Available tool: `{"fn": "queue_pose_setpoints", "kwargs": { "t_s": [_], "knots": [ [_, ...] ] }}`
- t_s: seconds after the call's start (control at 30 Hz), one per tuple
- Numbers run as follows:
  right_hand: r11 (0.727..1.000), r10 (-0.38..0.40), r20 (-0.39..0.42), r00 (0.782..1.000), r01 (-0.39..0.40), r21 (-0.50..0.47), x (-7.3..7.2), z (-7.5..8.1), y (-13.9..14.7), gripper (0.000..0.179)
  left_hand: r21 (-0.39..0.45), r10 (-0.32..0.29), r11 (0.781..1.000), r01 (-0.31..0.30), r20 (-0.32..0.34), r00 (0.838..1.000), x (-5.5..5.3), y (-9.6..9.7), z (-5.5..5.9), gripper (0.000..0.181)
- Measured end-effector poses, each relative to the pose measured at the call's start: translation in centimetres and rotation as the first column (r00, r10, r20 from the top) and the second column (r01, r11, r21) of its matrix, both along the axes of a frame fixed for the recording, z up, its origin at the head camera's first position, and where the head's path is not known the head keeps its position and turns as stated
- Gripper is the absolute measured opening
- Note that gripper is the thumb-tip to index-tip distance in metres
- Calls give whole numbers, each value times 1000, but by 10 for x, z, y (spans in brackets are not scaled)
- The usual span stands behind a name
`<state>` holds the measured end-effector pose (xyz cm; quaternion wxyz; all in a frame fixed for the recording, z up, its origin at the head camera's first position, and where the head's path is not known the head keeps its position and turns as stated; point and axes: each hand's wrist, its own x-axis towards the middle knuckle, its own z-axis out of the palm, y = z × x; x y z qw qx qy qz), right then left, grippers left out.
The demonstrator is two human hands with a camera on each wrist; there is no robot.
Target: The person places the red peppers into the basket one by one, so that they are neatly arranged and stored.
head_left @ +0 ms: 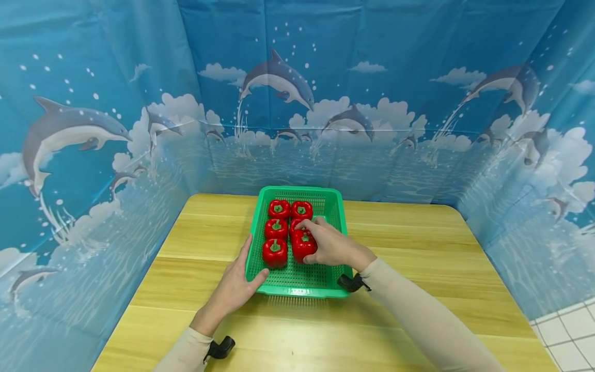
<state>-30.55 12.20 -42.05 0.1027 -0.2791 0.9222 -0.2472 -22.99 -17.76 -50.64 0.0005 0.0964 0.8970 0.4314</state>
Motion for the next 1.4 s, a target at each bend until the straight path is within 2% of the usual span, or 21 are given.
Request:
{"fn": "queue_pose_setpoints", "kwargs": {
  "t_s": [0.33,1.0,1.4],
  "knots": [
    [999,-39,48,998,38,18,1,-4,-6,83,7,-6,1000,6,-6,1000,0,-1,-1,102],
    [998,-48,61,997,45,48,1,-9,-7,81,25,-6,1000,6,0,1000,1,-1,1,102],
    [997,-71,65,995,68,45,1,-10,-4,80,3,-1,1000,1,-4,1000,1,0,1,102]
  ]
}}
